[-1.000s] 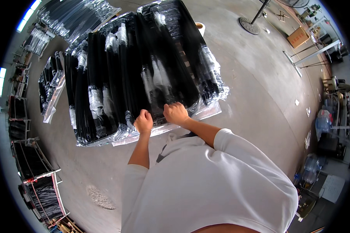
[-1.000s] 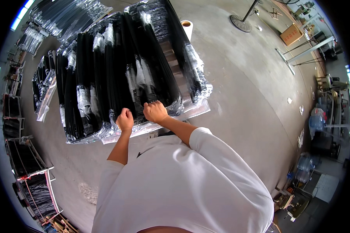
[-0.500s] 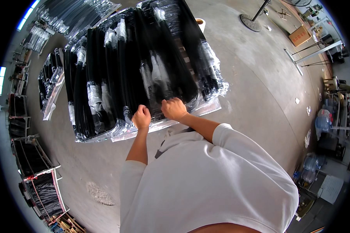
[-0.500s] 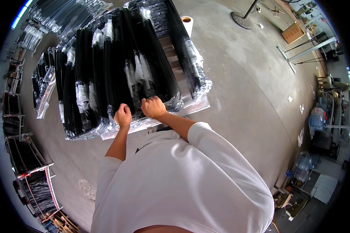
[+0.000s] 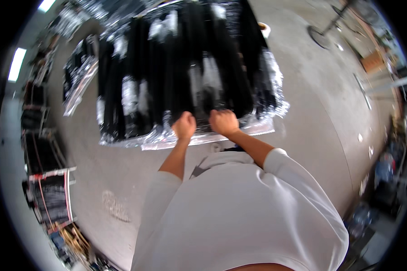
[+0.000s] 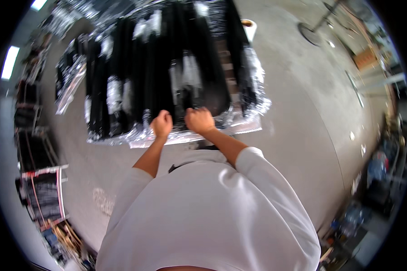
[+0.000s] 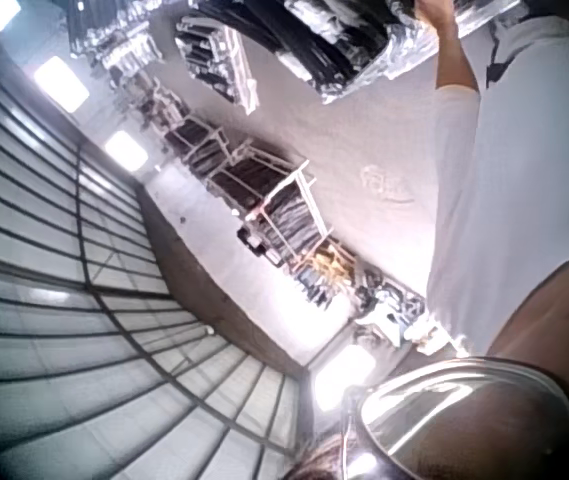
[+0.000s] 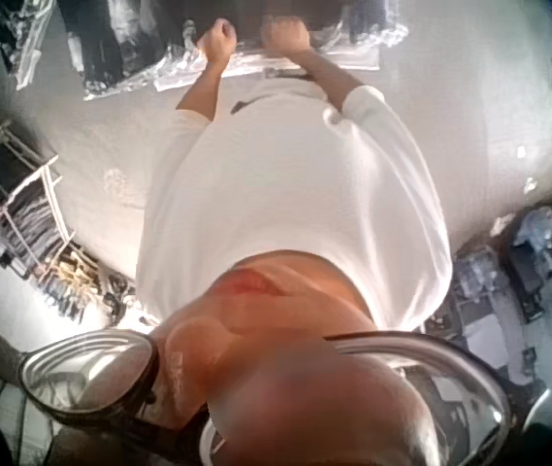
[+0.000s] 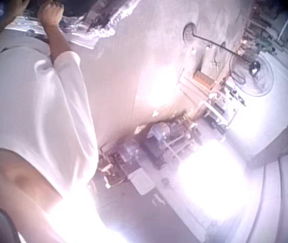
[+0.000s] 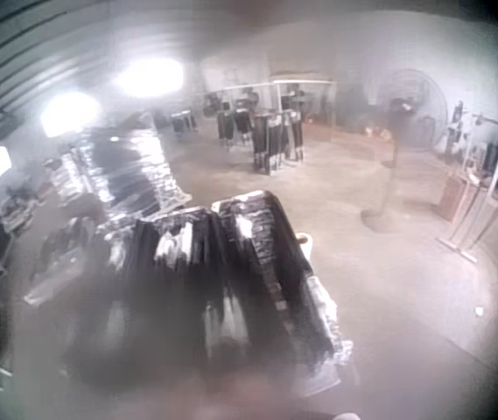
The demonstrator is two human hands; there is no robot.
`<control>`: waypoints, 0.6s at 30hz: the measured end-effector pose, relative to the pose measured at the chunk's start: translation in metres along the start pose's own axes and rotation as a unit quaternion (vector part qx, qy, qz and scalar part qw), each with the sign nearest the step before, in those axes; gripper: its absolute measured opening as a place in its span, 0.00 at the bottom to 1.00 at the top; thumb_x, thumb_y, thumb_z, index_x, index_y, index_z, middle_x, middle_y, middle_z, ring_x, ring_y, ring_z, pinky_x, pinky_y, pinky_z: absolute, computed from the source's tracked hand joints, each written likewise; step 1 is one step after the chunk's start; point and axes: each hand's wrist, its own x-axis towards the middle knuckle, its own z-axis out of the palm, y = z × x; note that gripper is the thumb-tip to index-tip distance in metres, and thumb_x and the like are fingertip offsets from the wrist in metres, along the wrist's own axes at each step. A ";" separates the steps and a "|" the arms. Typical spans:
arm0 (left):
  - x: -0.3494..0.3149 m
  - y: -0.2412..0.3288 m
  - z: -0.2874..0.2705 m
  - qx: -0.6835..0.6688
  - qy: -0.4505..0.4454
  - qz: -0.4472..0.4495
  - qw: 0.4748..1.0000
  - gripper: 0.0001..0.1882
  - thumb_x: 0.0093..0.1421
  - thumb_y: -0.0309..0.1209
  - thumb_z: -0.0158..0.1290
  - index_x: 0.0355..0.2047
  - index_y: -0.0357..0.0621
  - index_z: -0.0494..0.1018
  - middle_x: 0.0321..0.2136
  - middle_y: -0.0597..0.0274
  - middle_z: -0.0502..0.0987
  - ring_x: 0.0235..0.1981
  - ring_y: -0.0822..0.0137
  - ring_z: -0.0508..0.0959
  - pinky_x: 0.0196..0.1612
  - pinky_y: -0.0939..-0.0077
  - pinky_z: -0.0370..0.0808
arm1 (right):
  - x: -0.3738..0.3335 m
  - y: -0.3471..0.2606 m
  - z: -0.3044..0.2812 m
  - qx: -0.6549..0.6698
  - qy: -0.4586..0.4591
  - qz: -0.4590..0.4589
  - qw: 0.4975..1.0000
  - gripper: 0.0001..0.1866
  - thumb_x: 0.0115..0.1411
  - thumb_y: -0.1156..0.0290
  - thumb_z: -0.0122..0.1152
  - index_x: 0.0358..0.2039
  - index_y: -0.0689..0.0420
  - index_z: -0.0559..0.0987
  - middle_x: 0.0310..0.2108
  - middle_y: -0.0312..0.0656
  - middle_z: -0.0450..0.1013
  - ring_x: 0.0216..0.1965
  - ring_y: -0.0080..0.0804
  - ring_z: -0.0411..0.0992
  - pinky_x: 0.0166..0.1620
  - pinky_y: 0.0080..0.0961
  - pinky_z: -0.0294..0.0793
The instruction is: The person walks through a warehouse and applies red circular stickers to stacks of black wrapped items on pallets. They retrieve the stickers from a table, peel them off, and press them onto the plastic-wrapped bundles. The person also briefly handles a white roll of tape and adjusts their position around the pallets.
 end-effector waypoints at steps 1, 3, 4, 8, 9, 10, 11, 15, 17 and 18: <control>0.002 0.004 -0.002 -0.006 -0.006 0.000 1.000 0.04 0.52 0.33 0.46 0.24 0.52 0.71 0.17 0.55 0.74 0.22 0.49 0.75 0.26 0.56 0.68 | 0.000 0.001 0.001 0.001 0.044 -0.013 0.999 0.07 0.48 0.69 0.48 0.17 0.56 0.69 0.14 0.44 0.71 0.18 0.38 0.72 0.28 0.32 0.70; 0.000 0.005 -0.008 -0.009 -0.006 -0.012 1.000 0.04 0.51 0.33 0.46 0.24 0.52 0.70 0.17 0.55 0.74 0.22 0.49 0.75 0.25 0.56 0.69 | 0.000 -0.001 0.001 0.007 0.064 -0.037 0.997 0.06 0.47 0.70 0.49 0.16 0.55 0.68 0.13 0.42 0.70 0.19 0.38 0.71 0.27 0.32 0.69; -0.001 0.005 -0.007 -0.010 -0.006 -0.012 1.000 0.04 0.51 0.33 0.46 0.24 0.52 0.70 0.17 0.54 0.74 0.22 0.49 0.74 0.25 0.56 0.69 | -0.002 0.000 0.003 0.010 0.077 -0.046 0.996 0.06 0.47 0.71 0.49 0.16 0.55 0.68 0.13 0.42 0.70 0.19 0.38 0.71 0.27 0.32 0.69; -0.003 0.003 -0.008 -0.017 -0.006 -0.004 1.000 0.04 0.50 0.33 0.46 0.22 0.50 0.67 0.16 0.56 0.73 0.21 0.52 0.74 0.24 0.58 0.68 | -0.002 0.001 0.008 0.016 0.080 -0.049 0.996 0.06 0.47 0.70 0.52 0.17 0.55 0.67 0.13 0.39 0.69 0.17 0.37 0.69 0.26 0.32 0.68; -0.004 0.003 -0.009 -0.024 -0.001 -0.001 1.000 0.03 0.50 0.32 0.46 0.22 0.49 0.67 0.16 0.57 0.73 0.21 0.52 0.74 0.24 0.58 0.68 | -0.002 0.000 0.008 0.018 0.077 -0.048 0.996 0.06 0.47 0.70 0.52 0.18 0.55 0.67 0.13 0.39 0.69 0.18 0.36 0.69 0.26 0.32 0.68; -0.004 0.003 -0.010 -0.033 0.004 0.002 0.999 0.03 0.50 0.32 0.46 0.22 0.49 0.67 0.16 0.57 0.73 0.21 0.52 0.74 0.24 0.58 0.68 | -0.001 0.000 0.006 0.018 0.074 -0.048 0.996 0.06 0.47 0.70 0.52 0.18 0.55 0.67 0.13 0.39 0.69 0.18 0.36 0.69 0.26 0.32 0.68; -0.004 0.003 -0.010 -0.042 0.008 0.005 0.999 0.03 0.50 0.32 0.46 0.22 0.49 0.67 0.15 0.57 0.73 0.20 0.52 0.74 0.24 0.59 0.68 | -0.001 -0.001 0.006 0.015 0.070 -0.046 0.996 0.05 0.47 0.70 0.52 0.18 0.55 0.68 0.13 0.39 0.69 0.18 0.36 0.70 0.27 0.32 0.69; -0.003 0.001 -0.006 -0.025 0.006 0.001 1.000 0.04 0.50 0.32 0.47 0.21 0.49 0.67 0.15 0.58 0.72 0.20 0.53 0.74 0.24 0.59 0.68 | -0.001 -0.001 0.005 0.020 0.077 -0.048 0.996 0.06 0.47 0.70 0.52 0.17 0.55 0.68 0.13 0.39 0.69 0.18 0.36 0.70 0.27 0.32 0.69; -0.003 0.004 -0.009 -0.036 0.004 -0.001 0.999 0.04 0.50 0.32 0.47 0.21 0.48 0.67 0.15 0.58 0.72 0.20 0.53 0.74 0.24 0.59 0.68 | 0.000 -0.004 0.000 0.014 0.075 -0.043 0.996 0.07 0.46 0.71 0.52 0.16 0.54 0.66 0.13 0.39 0.69 0.19 0.37 0.70 0.27 0.31 0.69; -0.003 0.003 -0.009 -0.035 0.002 -0.002 0.999 0.04 0.50 0.32 0.47 0.21 0.48 0.67 0.15 0.58 0.72 0.20 0.53 0.74 0.24 0.59 0.69 | 0.000 -0.004 -0.001 0.014 0.075 -0.042 0.996 0.07 0.46 0.70 0.52 0.16 0.54 0.66 0.13 0.39 0.69 0.19 0.36 0.70 0.27 0.31 0.68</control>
